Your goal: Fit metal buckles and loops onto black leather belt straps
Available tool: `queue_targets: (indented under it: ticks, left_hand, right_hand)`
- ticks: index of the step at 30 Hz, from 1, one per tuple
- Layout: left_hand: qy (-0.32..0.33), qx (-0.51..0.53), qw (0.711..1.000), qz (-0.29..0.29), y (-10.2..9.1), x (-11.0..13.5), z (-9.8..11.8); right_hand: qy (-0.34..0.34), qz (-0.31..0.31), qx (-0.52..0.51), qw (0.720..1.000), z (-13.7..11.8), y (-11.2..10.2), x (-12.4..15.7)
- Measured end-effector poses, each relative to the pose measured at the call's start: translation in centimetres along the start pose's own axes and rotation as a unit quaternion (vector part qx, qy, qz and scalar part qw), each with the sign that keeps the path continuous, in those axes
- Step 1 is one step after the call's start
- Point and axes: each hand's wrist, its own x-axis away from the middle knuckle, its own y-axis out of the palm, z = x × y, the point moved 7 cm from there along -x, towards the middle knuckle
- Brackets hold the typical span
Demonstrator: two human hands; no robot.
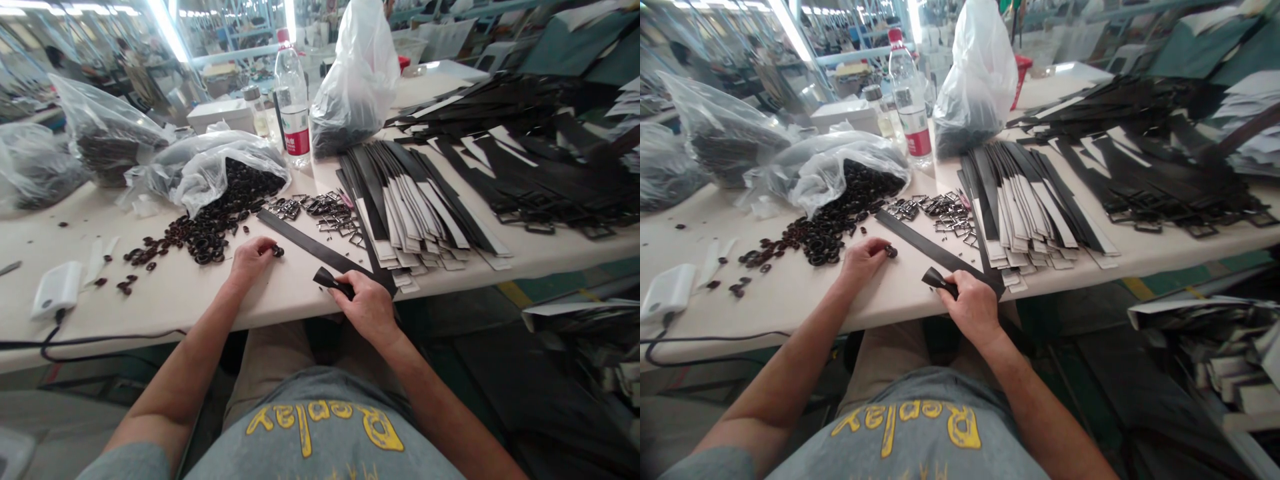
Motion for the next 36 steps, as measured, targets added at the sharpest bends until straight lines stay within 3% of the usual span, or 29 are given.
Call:
queue_targets:
  ticks: [6,15,22,30,36]
  left_hand:
    - [-0.055,0.136,0.989,-0.009,0.5,0.1,-1.2]
    - [-0.052,0.014,0.999,0.002,-0.5,0.2,0.1]
    - [-0.046,0.012,0.999,0.004,-0.5,0.2,-0.1]
    - [-0.033,0.069,0.995,-0.069,0.1,0.4,-0.1]
    - [-0.044,0.075,0.995,-0.044,0.4,0.3,0.5]
  right_hand:
    - [-0.005,0.003,0.001,1.000,-0.1,-0.1,0.0]
    - [-0.001,-0.002,0.002,1.000,0.0,0.0,-0.1]
    - [-0.002,-0.002,0.006,1.000,-0.1,-0.1,-0.1]
    - [-0.001,-0.002,0.002,1.000,-0.1,-0.2,-0.1]
    - [0.000,-0.008,0.009,1.000,-0.2,-0.2,-0.1]
